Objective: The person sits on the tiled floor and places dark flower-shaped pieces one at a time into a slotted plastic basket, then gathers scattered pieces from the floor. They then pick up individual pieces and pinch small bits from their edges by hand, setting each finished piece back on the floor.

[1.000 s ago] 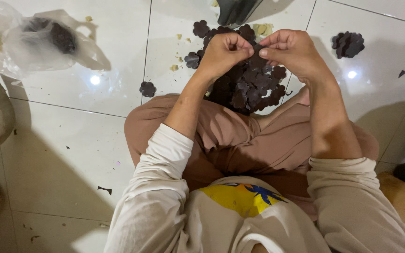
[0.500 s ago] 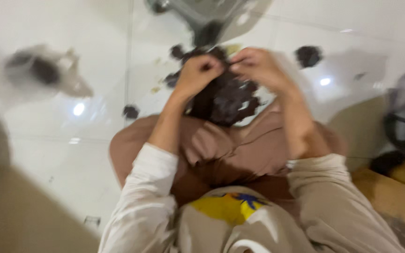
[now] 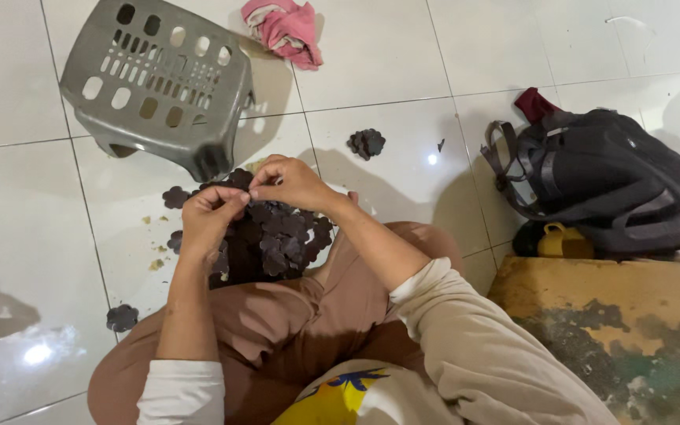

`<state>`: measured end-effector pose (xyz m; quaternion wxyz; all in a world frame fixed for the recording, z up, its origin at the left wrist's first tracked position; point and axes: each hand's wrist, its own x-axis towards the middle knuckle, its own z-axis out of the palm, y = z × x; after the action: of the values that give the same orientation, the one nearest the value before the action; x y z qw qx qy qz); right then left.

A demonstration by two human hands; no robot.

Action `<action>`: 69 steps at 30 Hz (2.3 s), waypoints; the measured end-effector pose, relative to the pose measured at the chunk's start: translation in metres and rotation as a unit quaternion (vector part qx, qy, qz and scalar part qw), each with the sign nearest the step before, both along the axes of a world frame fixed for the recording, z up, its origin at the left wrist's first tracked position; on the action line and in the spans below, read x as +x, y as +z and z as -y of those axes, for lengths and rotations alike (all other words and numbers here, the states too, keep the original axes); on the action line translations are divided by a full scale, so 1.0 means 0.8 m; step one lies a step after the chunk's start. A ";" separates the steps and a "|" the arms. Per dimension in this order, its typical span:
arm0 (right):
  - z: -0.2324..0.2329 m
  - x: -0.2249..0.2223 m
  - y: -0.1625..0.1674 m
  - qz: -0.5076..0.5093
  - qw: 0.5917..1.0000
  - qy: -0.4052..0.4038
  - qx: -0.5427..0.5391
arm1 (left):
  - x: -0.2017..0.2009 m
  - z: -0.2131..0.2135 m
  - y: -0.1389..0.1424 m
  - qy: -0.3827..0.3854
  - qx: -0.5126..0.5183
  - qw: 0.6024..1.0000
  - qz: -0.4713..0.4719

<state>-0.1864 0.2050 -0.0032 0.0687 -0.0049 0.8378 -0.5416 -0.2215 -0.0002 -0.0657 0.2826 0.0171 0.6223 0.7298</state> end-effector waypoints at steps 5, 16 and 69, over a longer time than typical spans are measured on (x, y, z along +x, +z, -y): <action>0.001 -0.005 -0.012 -0.035 0.999 0.015 0.010 | -0.004 0.003 -0.018 -0.024 0.038 0.996 -0.073; 0.011 -0.002 0.004 0.058 0.998 -0.020 -0.015 | -0.005 0.006 -0.008 0.016 0.096 0.994 -0.051; 0.017 -0.018 -0.024 0.088 0.987 -0.022 -0.135 | -0.011 0.005 -0.018 0.021 0.030 0.985 -0.170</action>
<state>-0.2009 0.1917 -0.0225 0.1291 0.0521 0.7477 -0.6493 -0.2300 -0.0044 -0.0803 0.1569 0.1366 0.6396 0.7400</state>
